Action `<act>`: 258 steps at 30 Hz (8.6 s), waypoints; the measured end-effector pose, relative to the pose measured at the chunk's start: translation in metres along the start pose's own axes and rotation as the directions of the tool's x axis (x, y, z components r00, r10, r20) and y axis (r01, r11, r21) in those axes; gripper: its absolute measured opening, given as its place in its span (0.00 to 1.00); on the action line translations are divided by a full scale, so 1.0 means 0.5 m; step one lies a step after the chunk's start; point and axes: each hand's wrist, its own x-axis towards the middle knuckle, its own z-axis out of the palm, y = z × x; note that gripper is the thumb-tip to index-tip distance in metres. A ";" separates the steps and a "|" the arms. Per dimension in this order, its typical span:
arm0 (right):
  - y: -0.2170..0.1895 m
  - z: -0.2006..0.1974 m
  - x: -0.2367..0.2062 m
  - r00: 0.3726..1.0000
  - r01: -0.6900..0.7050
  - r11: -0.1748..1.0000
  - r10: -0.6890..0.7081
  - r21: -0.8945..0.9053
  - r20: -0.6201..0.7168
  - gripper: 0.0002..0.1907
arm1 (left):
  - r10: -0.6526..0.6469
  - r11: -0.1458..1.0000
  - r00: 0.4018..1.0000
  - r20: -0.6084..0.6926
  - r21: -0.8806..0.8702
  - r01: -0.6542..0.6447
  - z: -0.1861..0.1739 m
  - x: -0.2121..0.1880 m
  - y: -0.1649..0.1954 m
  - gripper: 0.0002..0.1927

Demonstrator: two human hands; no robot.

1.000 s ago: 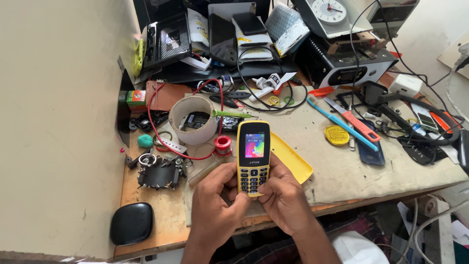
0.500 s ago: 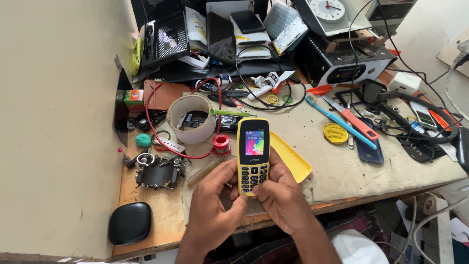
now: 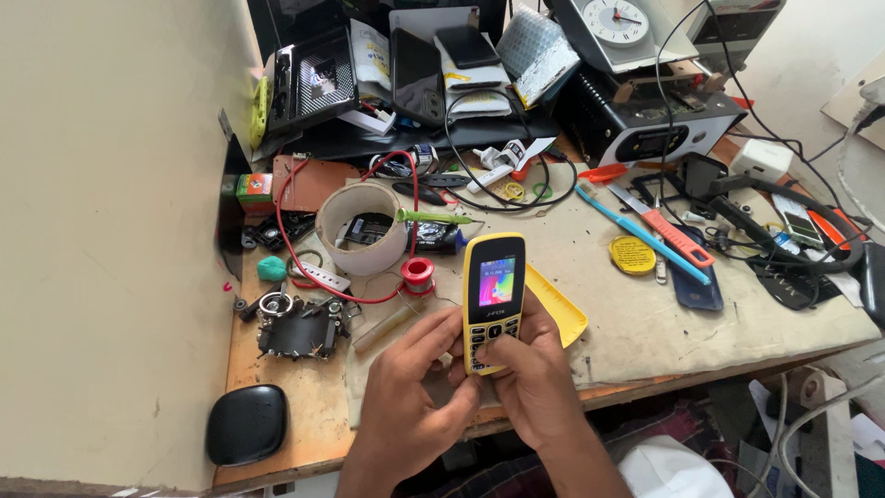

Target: The person holds two feature phones, compares their keypads, and works on a yellow phone. They remove the back cover, insert and seat the battery, power the phone on, press keypad buttons while the screen lights up, then reopen the cover, remove the battery, and reattach the cover.

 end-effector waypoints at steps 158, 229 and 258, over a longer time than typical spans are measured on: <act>-0.001 -0.006 0.009 0.991 -0.061 0.997 0.067 -0.055 0.113 0.31 | -0.446 0.895 0.875 -0.187 -0.101 0.434 0.028 0.028 0.012 0.09; -0.051 -0.028 -0.001 0.984 -0.007 0.997 0.021 -0.082 0.176 0.29 | -0.305 0.952 0.922 -0.240 -0.097 0.290 0.128 -0.181 -0.014 0.07; -0.496 0.103 -0.339 0.979 -0.001 0.613 -0.161 -0.790 -0.126 0.25 | -0.144 0.681 0.897 0.418 -0.615 0.396 0.267 -0.368 -0.027 0.05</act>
